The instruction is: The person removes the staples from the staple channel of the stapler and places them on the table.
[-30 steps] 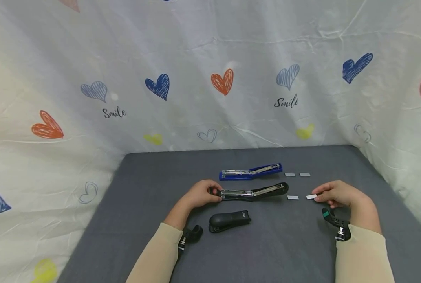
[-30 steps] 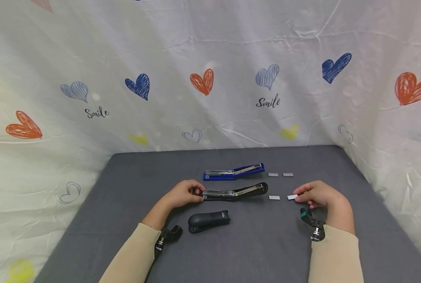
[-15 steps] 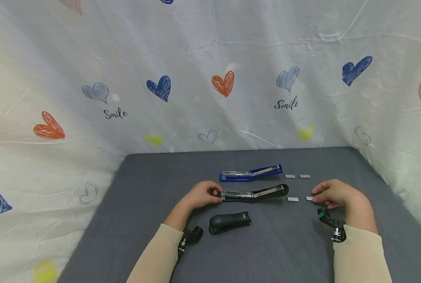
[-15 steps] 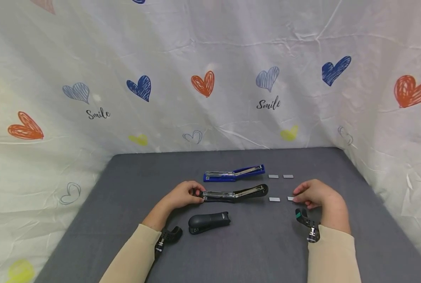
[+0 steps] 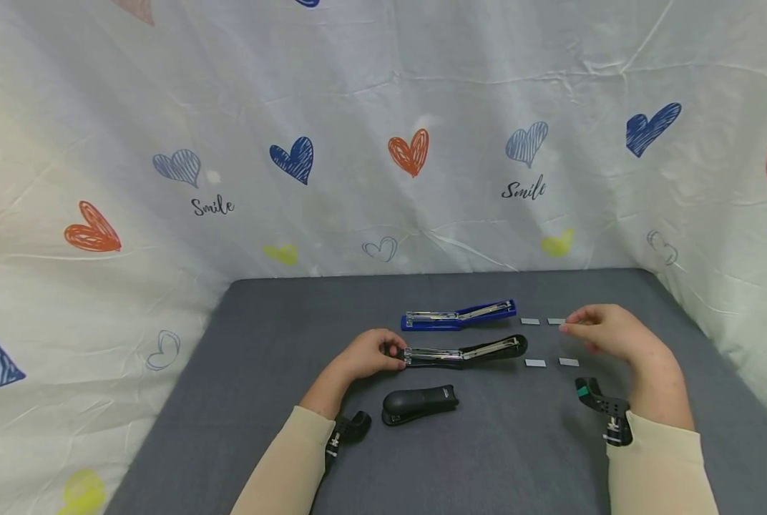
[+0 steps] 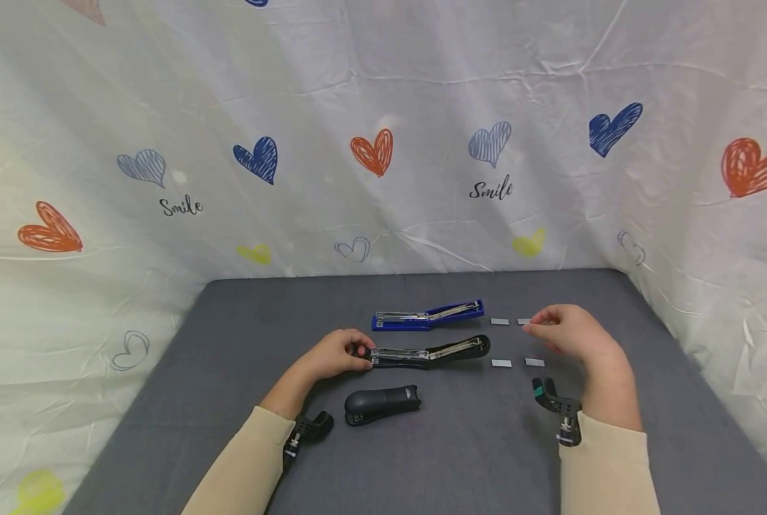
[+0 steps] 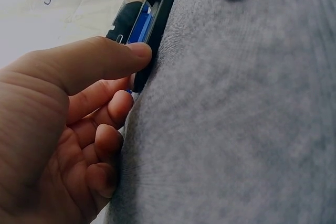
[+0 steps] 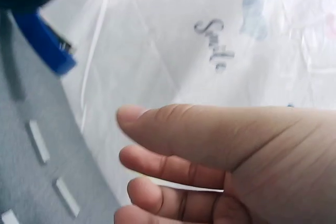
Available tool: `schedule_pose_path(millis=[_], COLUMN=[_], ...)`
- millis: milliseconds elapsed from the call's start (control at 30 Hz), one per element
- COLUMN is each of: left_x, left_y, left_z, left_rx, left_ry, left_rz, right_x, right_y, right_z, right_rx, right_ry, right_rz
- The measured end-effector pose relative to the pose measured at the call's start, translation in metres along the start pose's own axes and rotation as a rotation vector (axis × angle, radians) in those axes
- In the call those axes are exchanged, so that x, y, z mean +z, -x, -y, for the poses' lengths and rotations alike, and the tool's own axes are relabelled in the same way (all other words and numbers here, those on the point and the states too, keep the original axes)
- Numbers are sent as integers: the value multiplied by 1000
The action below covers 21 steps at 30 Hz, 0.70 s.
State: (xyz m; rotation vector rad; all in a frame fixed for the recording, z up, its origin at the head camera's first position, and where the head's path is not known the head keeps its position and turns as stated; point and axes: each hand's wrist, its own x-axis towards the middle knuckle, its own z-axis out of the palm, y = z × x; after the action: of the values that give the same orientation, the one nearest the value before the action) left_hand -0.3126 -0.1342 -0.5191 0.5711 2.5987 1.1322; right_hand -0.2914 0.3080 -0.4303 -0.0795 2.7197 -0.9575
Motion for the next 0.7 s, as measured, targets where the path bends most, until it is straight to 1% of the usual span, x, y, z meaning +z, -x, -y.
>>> schedule_pose_path(millis=[200,367,533,700], left_x=[-1,-2,-2,-2], left_y=[1,2,2,3], left_z=[-2,-4,-3,-3], left_rx=[-4,-5,7,4], left_ry=[2,-20,-30,-26], left_rz=[2,8,8,5], right_x=[3,11,26,47], right_y=[5,9,13,12], right_z=[27,52,76,95], right_rx=[-103,-186,-275,-371], right_ry=[29,52,57,25], right_rz=[-60,-94,-99,-84])
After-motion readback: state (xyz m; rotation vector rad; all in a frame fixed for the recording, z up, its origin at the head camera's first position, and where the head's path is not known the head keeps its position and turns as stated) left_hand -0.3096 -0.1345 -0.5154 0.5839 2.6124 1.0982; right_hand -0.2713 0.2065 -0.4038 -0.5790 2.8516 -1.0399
